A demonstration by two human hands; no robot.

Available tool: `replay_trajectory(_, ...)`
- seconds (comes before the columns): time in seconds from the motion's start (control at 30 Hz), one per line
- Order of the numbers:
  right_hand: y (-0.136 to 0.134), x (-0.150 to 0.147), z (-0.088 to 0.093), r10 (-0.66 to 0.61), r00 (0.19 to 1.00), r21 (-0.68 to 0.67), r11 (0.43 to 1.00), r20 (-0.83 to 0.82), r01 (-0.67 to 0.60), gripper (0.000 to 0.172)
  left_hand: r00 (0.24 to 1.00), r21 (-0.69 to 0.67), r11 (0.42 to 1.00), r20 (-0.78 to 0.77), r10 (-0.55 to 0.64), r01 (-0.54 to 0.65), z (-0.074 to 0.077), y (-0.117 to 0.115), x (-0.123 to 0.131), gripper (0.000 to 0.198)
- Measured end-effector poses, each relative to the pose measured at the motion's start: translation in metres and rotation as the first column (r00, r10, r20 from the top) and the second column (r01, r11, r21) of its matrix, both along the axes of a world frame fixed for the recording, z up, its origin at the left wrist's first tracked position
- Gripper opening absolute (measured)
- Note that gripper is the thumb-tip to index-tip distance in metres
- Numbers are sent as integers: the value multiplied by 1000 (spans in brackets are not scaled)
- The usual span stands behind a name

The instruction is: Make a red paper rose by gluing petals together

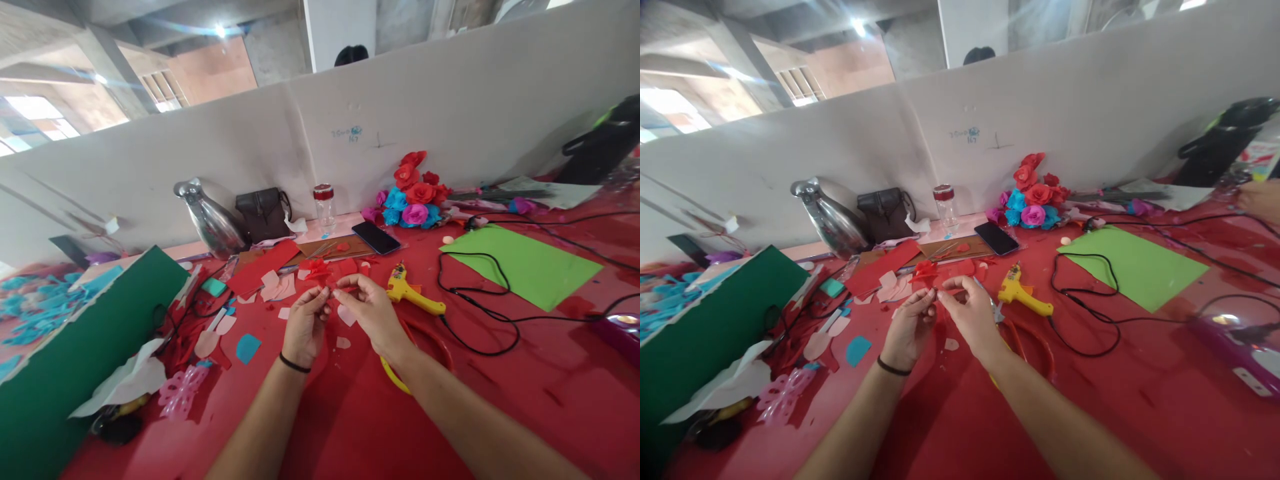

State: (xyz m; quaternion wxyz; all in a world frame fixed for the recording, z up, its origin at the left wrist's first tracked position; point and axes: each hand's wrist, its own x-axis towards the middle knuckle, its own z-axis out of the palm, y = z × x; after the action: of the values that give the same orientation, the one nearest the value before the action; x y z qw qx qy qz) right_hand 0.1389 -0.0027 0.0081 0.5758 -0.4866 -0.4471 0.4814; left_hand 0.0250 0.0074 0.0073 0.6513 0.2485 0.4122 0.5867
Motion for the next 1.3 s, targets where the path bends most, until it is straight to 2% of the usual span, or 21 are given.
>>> replay_trajectory(0.17, 1, -1, 2, 29, 985, -31, 999, -169, -34, 19, 999, 11, 1000, -48, -16, 17, 1, -2, 1, 29)
replay_trajectory(0.3, 3, -1, 0, 36, 975, 13, 999, -221, -34, 19, 979, 110, 993, -203, -7, 30, -7, -3, 1, 14)
replay_trajectory(0.4, 3, 1, -1, 3, 985, 63, 998, -172, 8, 18, 954, 193, 980, -301, 6, 54, -12, -2, 0, 5)
replay_trajectory(0.5, 2, 5, -1, -83, 996, 159, 984, 14, 80, 21, 947, 212, 975, -321, 14, 58, -12, -1, -1, 3)
replay_trajectory(0.57, 1, 9, 1, -221, 958, 331, 932, 184, 152, 21, 943, 211, 976, -333, 16, 58, -10, -1, -2, 1)
replay_trajectory(0.67, 0, 14, 4, -446, 831, 655, 743, 331, 137, 13, 930, 228, 971, -367, 11, 78, -6, -2, -2, 1)
replay_trajectory(0.73, -1, 17, 4, -526, 768, 757, 648, 366, 82, 11, 923, 247, 964, -385, 7, 96, -4, -3, -2, 3)
replay_trajectory(0.83, -1, 19, 3, -560, 726, 785, 618, 399, 45, 13, 921, 276, 956, -390, 17, 99, -2, -4, -1, 5)
replay_trajectory(0.93, -1, 18, 3, -542, 743, 784, 619, 393, 37, 16, 918, 301, 950, -394, 42, 86, -3, -4, -2, 7)
replay_trajectory(1.0, -1, 16, 3, -524, 779, 747, 656, 345, 110, 19, 919, 314, 947, -389, 66, 65, -4, -3, -3, 7)
replay_trajectory(1.03, -1, 14, 3, -504, 804, 697, 698, 316, 164, 19, 923, 323, 945, -377, 83, 47, -4, -3, -4, 7)
replay_trajectory(1.1, -1, 9, 1, -387, 882, 514, 832, 271, 207, 18, 934, 344, 939, -338, 113, 11, -5, -2, -5, 7)
replay_trajectory(1.17, 0, 4, -3, -149, 973, 270, 958, 176, 98, 13, 943, 358, 934, -307, 125, -7, -5, -1, -5, 7)
replay_trajectory(1.2, 0, 2, -4, -20, 995, 173, 985, 97, 3, 11, 947, 356, 934, -299, 118, -3, -4, -1, -6, 8)
replay_trajectory(1.23, 1, 1, -6, 83, 997, 110, 990, 11, -83, 9, 950, 346, 938, -297, 99, 10, -4, 0, -6, 8)
replay_trajectory(1.3, 1, -1, -7, 180, 977, 82, 982, -115, -171, 7, 955, 309, 949, -294, 40, 56, -5, 0, -6, 7)
